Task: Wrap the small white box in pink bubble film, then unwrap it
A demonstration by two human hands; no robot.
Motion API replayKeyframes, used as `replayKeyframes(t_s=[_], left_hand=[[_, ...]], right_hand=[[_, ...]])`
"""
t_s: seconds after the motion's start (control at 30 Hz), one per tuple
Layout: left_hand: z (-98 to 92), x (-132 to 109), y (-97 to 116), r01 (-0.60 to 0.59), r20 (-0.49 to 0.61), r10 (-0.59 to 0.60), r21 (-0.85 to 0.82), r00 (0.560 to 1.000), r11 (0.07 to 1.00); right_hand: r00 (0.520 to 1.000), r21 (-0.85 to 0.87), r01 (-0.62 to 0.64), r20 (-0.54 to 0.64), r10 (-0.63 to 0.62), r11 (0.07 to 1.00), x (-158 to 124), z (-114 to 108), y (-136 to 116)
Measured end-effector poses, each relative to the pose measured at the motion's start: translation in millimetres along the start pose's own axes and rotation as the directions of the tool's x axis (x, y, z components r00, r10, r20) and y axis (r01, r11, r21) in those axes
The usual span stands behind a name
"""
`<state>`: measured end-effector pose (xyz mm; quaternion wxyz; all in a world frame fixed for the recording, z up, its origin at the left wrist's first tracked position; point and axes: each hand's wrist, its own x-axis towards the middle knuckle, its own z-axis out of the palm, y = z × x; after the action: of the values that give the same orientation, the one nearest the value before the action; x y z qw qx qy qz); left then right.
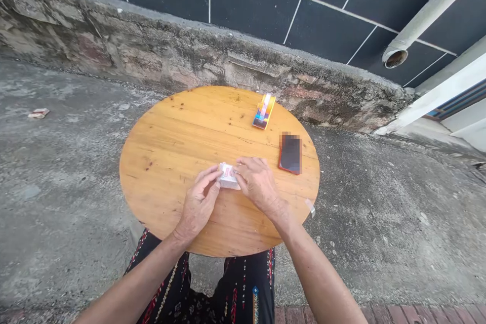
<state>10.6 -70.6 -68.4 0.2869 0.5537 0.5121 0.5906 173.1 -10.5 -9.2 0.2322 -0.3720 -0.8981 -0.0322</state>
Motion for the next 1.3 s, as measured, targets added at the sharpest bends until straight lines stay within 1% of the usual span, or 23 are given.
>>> replayKeyframes(t_s=[0.07, 0.27, 0.37, 0.5, 0.57, 0.73, 0.9, 1.07, 1.17, 1.3], left_hand=[[0.0, 0, 0, -0.009, 0.004, 0.009, 0.005, 1.0, 1.0], [-0.5, 1, -1, -0.033, 0.016, 0.032, 0.022, 0.999, 0.999], [-0.2, 2, 0, -0.028, 0.016, 0.027, 0.024, 1.0, 0.999], [-0.4, 1, 0, -0.021, 0.019, 0.021, 0.012, 1.0, 1.0], [-0.8, 1, 1, -0.018, 0.022, 0.018, 0.005, 1.0, 1.0], [-1.2, 0, 2, -0.002, 0.029, 0.002, 0.005, 1.0, 1.0], [-1.3, 0, 2, -0.008, 0.031, 0.008, 0.007, 0.999, 1.0], [-1.0, 1, 1, -0.023, 0.03, 0.022, 0.022, 0.999, 0.999], [-0.5, 1, 0, -0.013, 0.03, 0.012, 0.023, 0.999, 1.0], [-0.4, 0, 0, -0.004, 0.024, 0.003, 0.01, 1.0, 1.0]], right_hand=[[0.999, -0.036, 0.025, 0.021, -0.025, 0.999, 3, -2, -1], [0.995, -0.132, 0.093, 0.031, -0.09, 0.987, 9, -1, -2], [0.996, -0.102, 0.09, 0.023, -0.088, 0.991, 10, 1, 2], [0.999, -0.015, 0.027, -0.019, -0.028, 1.0, 10, -2, 7], [1.0, 0.002, 0.024, -0.002, -0.024, 1.0, 9, -7, 7], [0.996, -0.017, 0.074, 0.058, -0.073, 0.997, 9, -13, 0], [0.991, -0.06, 0.092, 0.106, -0.085, 0.994, 13, -7, -4], [0.99, -0.095, 0.1, 0.108, -0.09, 0.99, 15, 0, -3], [0.993, -0.065, 0.083, 0.085, -0.078, 0.994, 16, 3, -1], [0.999, 0.006, 0.025, 0.031, -0.026, 1.0, 18, 3, 4]])
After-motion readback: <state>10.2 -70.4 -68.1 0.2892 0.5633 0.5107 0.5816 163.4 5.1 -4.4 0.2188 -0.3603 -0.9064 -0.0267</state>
